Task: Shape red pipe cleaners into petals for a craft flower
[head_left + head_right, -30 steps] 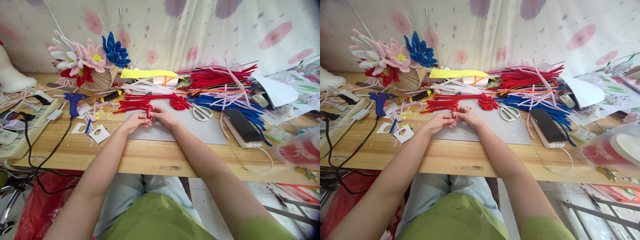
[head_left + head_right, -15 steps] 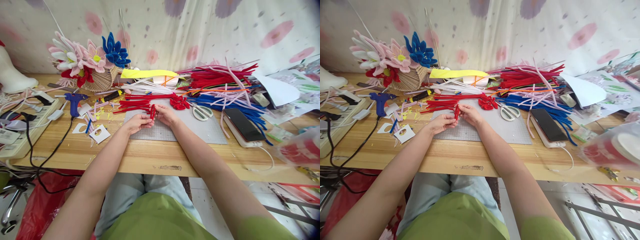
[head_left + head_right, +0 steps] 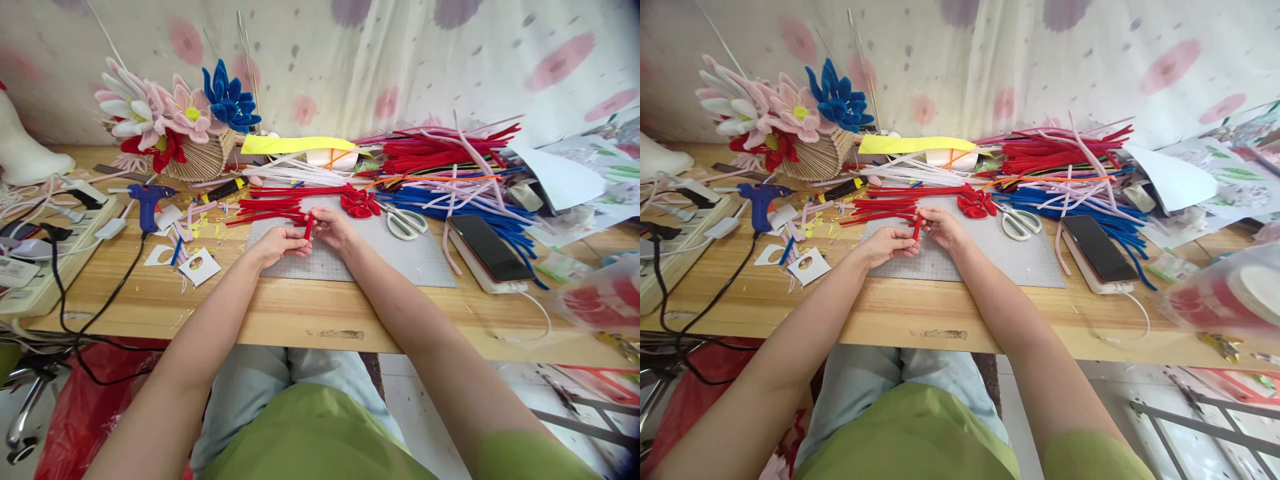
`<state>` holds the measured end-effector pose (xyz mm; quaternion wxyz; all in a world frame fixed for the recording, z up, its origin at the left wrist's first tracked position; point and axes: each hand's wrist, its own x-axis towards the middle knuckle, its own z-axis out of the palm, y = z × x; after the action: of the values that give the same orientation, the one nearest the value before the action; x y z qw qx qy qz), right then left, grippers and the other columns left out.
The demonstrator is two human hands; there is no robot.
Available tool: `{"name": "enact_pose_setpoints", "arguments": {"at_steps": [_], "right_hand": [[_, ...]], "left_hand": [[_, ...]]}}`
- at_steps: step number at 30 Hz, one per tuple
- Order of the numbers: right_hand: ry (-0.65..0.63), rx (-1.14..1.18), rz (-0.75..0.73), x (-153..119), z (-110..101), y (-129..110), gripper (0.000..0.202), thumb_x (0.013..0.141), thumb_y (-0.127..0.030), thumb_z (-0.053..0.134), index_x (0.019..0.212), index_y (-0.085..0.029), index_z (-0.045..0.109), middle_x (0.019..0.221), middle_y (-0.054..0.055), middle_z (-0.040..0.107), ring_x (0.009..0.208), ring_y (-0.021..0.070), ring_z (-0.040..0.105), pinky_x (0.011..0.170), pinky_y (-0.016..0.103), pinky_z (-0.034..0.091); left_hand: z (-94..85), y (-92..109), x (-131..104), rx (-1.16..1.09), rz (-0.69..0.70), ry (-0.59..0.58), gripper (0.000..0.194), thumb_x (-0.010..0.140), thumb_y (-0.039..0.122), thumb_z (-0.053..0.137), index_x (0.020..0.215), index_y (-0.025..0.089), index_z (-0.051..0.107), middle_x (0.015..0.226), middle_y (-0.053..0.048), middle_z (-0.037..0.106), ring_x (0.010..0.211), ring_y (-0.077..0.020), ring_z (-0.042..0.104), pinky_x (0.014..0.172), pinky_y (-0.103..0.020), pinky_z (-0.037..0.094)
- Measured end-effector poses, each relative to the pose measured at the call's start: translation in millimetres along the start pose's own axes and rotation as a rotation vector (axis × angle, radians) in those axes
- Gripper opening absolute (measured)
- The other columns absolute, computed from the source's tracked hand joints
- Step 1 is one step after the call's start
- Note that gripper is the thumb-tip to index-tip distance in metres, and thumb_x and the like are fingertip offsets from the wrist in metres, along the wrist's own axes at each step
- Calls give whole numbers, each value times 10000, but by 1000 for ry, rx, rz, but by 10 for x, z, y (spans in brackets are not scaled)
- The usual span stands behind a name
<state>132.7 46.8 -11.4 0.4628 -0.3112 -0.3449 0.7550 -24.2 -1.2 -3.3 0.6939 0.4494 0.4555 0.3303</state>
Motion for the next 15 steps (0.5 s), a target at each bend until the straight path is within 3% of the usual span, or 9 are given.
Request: {"name": "enact_pose_setpoints", "arguments": {"at_steps": [10, 15], "right_hand": [[-38, -4, -42, -9, 20, -3, 55, 657, -148, 643, 634, -127, 598, 627, 28, 652, 499, 54, 504, 413, 144, 341], [64, -25, -41, -25, 59, -37, 112, 674, -78, 554, 570, -121, 549, 528, 14, 599, 418, 34, 440, 346, 129, 228]], "left_hand": [[-39, -44, 46, 46, 42, 73, 157, 626, 172, 759, 728, 101, 663, 714, -61, 704, 617, -116, 655, 695, -273, 550], [-17, -43, 48, 73, 44, 74, 171, 617, 171, 763, 735, 98, 663, 712, -63, 702, 620, -121, 657, 679, -270, 548]]}}
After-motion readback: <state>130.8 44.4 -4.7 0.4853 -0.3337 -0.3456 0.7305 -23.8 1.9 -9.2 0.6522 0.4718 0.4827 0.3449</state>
